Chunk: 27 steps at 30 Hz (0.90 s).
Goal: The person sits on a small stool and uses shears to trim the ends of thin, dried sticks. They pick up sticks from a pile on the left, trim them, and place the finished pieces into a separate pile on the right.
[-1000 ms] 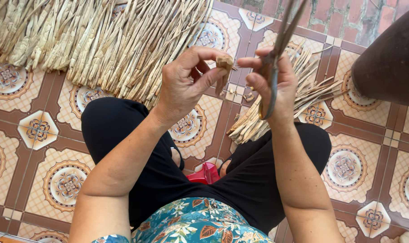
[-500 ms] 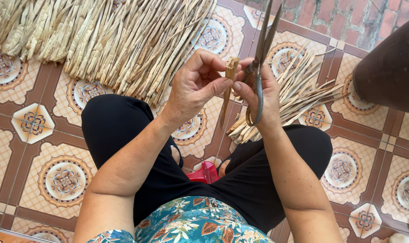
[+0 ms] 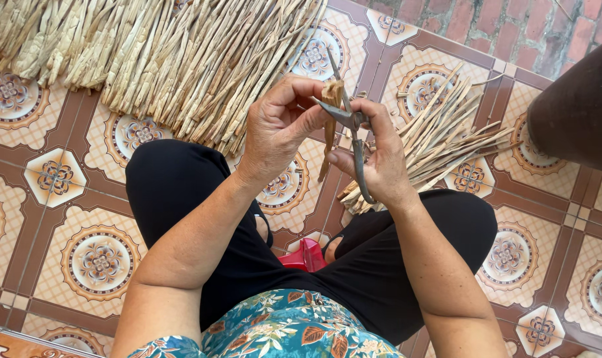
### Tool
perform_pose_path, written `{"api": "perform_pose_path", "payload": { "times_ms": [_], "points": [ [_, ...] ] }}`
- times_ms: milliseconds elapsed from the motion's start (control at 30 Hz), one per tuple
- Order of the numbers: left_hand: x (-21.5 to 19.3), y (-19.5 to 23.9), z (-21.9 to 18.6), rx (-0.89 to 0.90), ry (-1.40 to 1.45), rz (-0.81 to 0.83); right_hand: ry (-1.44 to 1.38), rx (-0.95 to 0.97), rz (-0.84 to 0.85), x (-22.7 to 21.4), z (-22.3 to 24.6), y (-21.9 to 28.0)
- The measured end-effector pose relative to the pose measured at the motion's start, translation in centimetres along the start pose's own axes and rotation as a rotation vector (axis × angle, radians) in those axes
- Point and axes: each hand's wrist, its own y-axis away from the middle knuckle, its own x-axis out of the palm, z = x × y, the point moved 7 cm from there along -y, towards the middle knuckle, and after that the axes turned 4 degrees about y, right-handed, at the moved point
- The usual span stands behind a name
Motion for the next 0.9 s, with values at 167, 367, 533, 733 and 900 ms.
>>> {"api": "perform_pose_path", "payload": {
  "times_ms": [167, 367, 533, 733, 900],
  "points": [
    [-0.2, 0.2, 0.1, -0.028, -0.018, -0.042, -0.019, 0.007, 0.005, 0.5, 0.2, 0.1],
    [0.1, 0.4, 0.3, -0.066, -0.013, -0.052, 0.026, 0.003, -0.024, 0.1, 0.3, 0.0],
    [-0.1, 0.6, 0.1, -0.085, -0.111, -0.071, 0.085, -0.05, -0.047, -0.1, 1.1, -0.1],
    [0.0, 0.5, -0.7, -0.037, -0.174, -0.054, 0.137, -0.008, -0.05, -0.2, 1.6, -0.2],
    [-0.1, 0.3, -1.5, -0.024, -0.227, -0.046, 0.171, -0.048, -0.058, -0.3, 2.3, -0.4]
  ]
}}
